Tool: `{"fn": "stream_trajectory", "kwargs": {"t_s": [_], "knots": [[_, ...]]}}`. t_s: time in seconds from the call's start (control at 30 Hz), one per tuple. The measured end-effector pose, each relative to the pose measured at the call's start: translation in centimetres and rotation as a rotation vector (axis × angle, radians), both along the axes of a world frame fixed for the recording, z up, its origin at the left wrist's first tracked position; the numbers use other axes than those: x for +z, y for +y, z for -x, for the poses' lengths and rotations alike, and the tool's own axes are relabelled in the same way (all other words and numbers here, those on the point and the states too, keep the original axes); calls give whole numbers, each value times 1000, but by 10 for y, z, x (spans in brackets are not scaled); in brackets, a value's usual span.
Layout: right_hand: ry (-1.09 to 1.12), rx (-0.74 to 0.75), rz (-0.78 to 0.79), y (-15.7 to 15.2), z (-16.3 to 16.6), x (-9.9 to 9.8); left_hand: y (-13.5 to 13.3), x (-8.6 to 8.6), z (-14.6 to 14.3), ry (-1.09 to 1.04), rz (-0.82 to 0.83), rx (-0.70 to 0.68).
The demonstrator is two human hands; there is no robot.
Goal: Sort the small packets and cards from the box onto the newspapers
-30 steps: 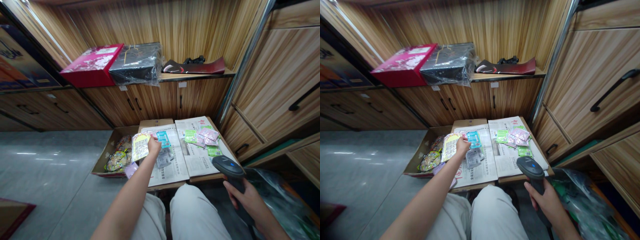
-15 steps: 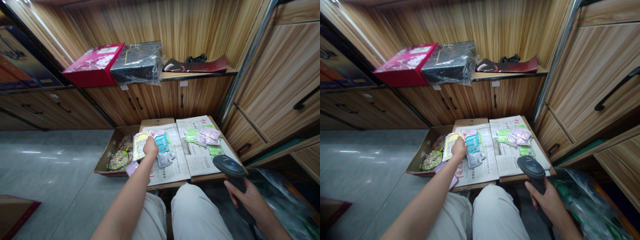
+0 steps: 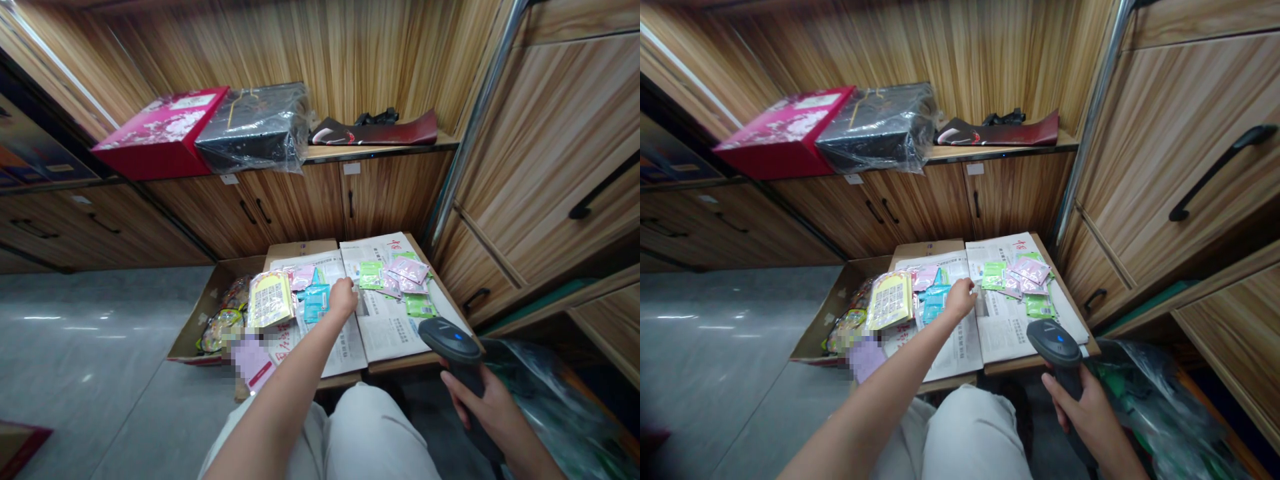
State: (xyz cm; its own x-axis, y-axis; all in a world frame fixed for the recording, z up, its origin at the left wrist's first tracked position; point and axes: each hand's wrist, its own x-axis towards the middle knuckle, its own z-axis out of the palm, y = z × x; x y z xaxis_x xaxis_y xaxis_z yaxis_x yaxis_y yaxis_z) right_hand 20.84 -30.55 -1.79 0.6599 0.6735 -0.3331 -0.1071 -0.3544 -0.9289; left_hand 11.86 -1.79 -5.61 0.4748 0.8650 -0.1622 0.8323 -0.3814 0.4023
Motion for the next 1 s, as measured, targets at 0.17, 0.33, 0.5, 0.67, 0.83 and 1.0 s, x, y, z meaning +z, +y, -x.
{"fn": "stream_trajectory", "kwargs": {"t_s": [0.17,0.33,0.5,0.67,0.83,1.0], "knots": [[18,-14,2,-3,-13,-15,-2,-19,-53,-52,22,185],[23,-70,12,-7,-24,-24,6,-23,-80,-24,46,406],[35,-66,28,-7,-24,-21,25,-34,-74,-71,244,441],[43,-52,1,-4,-15,-12,26,-29,-57,-285,354,446],[43,-42,-60,-3,-6,-1,2,8,-27,-461,506,471],[27,0,-80,-1,3,4,-24,30,6,-631,609,458]]}}
